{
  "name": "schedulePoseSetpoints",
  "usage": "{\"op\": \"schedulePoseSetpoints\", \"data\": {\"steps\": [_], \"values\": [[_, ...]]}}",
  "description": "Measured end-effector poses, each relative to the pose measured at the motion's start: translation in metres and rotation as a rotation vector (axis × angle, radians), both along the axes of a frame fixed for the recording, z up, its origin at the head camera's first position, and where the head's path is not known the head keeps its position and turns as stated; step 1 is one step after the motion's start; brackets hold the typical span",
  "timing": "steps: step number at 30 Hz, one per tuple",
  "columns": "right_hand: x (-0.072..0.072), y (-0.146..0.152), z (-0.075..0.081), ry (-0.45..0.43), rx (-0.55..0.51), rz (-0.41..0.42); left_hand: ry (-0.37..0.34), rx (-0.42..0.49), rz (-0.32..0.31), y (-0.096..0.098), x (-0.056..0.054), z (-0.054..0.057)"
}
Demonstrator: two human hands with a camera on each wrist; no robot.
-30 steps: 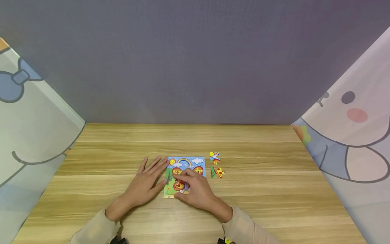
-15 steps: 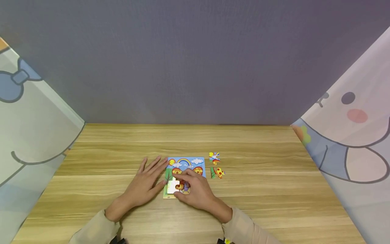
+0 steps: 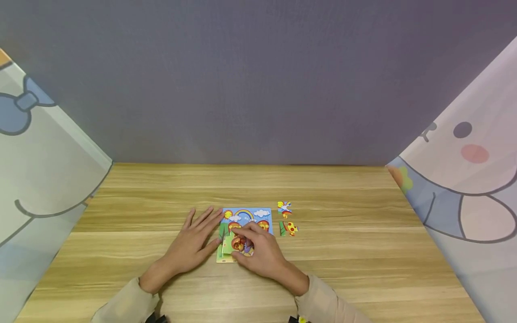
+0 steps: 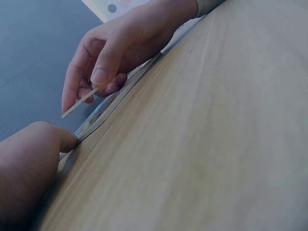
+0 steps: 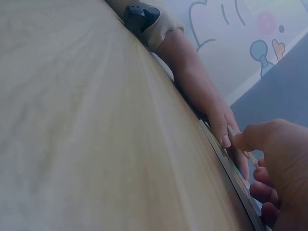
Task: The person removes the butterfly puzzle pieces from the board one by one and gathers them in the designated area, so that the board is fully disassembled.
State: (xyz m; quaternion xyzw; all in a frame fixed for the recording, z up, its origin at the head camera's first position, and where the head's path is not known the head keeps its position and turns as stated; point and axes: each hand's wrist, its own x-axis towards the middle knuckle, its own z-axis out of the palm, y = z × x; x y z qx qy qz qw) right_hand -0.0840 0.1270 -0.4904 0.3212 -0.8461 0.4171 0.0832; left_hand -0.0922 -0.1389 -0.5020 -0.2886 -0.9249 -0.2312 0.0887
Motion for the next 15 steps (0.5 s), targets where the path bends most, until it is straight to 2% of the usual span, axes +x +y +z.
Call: {"op": "schedulePoseSetpoints", "data": {"steps": [15], "values": [[0.0037, 0.0075, 0.0091, 0.009, -0.046, 0.003, 0.018, 0.004, 0.006, 0.001, 0.0008, -0.0005]]}}
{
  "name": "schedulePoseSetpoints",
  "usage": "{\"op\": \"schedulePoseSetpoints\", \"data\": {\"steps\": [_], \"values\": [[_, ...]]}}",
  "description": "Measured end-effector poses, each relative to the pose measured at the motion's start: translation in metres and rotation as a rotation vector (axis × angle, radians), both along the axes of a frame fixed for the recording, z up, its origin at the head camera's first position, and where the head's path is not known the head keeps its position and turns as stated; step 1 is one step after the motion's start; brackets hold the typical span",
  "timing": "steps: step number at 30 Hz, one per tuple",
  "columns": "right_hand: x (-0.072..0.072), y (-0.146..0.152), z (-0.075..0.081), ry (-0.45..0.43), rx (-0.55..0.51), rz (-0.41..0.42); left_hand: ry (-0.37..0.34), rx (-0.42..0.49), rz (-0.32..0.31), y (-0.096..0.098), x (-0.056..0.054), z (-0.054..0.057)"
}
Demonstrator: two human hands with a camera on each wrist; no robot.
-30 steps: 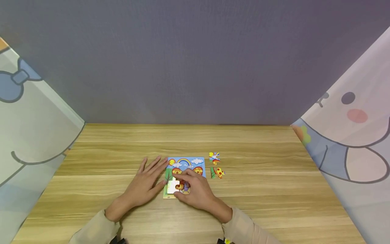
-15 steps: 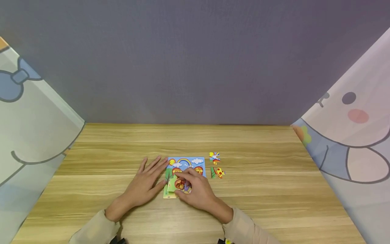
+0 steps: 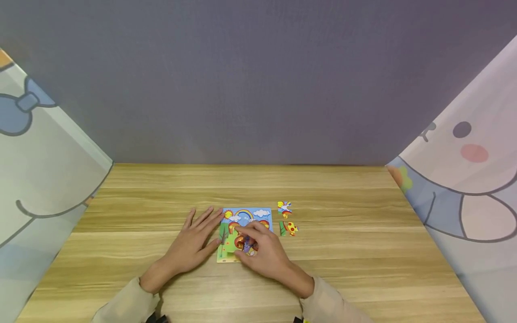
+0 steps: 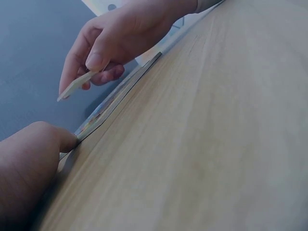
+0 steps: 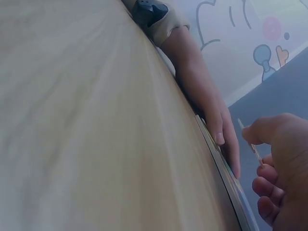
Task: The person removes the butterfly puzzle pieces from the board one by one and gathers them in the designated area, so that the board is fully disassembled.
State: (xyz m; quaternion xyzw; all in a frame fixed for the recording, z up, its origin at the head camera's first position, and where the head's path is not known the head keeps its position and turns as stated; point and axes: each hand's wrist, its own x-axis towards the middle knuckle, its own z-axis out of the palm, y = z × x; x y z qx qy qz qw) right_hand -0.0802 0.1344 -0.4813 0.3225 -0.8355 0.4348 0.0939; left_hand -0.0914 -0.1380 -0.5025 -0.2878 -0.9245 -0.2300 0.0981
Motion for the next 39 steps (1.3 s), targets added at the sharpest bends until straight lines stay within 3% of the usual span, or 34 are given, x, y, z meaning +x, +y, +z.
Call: {"op": "schedulePoseSetpoints", "data": {"steps": [39], "values": [[0.007, 0.088, -0.003, 0.046, -0.044, -0.05, -0.018, 0.01, -0.001, 0.001, 0.0, 0.0]]}}
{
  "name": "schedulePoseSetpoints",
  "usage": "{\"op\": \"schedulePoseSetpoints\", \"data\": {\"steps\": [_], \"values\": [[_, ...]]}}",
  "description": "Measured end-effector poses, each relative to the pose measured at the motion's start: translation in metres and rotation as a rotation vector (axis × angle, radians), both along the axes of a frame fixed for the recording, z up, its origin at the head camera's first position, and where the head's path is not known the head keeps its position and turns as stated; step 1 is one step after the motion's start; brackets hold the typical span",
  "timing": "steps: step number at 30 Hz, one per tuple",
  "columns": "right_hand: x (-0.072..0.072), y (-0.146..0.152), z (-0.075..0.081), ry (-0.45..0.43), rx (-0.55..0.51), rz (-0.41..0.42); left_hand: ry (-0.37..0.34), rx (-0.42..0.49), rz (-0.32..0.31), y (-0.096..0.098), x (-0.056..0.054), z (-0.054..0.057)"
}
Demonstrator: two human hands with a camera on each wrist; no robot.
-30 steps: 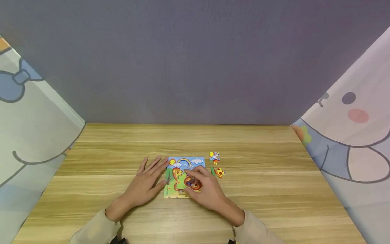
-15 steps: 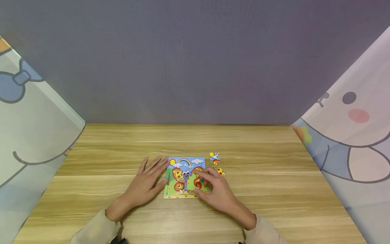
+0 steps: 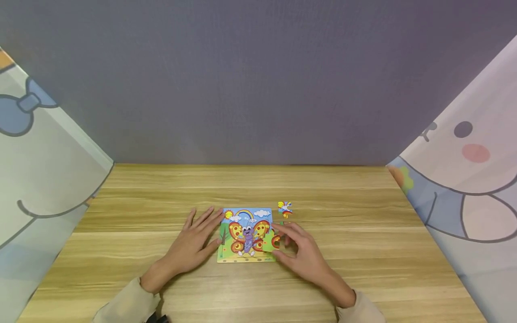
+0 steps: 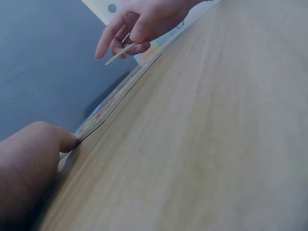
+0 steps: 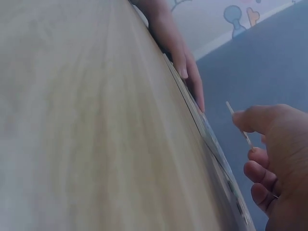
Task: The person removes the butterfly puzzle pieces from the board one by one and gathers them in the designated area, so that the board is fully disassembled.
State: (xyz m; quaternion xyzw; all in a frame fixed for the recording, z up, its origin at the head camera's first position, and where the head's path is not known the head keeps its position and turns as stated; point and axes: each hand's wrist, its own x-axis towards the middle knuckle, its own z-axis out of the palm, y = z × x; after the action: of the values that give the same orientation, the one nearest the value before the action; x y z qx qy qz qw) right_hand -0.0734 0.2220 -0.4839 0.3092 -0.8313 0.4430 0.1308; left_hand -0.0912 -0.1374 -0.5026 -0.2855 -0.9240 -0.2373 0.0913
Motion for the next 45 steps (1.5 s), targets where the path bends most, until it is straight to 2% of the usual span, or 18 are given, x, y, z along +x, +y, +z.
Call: {"op": "schedulePoseSetpoints", "data": {"steps": [11, 19, 23, 36, 45], "values": [[0.007, 0.024, -0.009, -0.01, -0.016, -0.016, -0.012, -0.006, -0.006, 0.0, -0.001, 0.0], [0.011, 0.035, -0.008, -0.015, 0.06, -0.065, -0.028, -0.018, 0.004, -0.001, 0.0, 0.002], [0.013, 0.038, -0.007, 0.005, 0.113, -0.086, -0.029, -0.017, 0.004, -0.001, 0.0, 0.002], [0.013, 0.044, -0.01, 0.088, 0.189, -0.093, -0.047, -0.01, 0.0, -0.002, 0.0, 0.001], [0.014, 0.046, -0.009, 0.102, 0.196, -0.09, -0.043, -0.01, -0.003, -0.001, 0.0, 0.002]]}}
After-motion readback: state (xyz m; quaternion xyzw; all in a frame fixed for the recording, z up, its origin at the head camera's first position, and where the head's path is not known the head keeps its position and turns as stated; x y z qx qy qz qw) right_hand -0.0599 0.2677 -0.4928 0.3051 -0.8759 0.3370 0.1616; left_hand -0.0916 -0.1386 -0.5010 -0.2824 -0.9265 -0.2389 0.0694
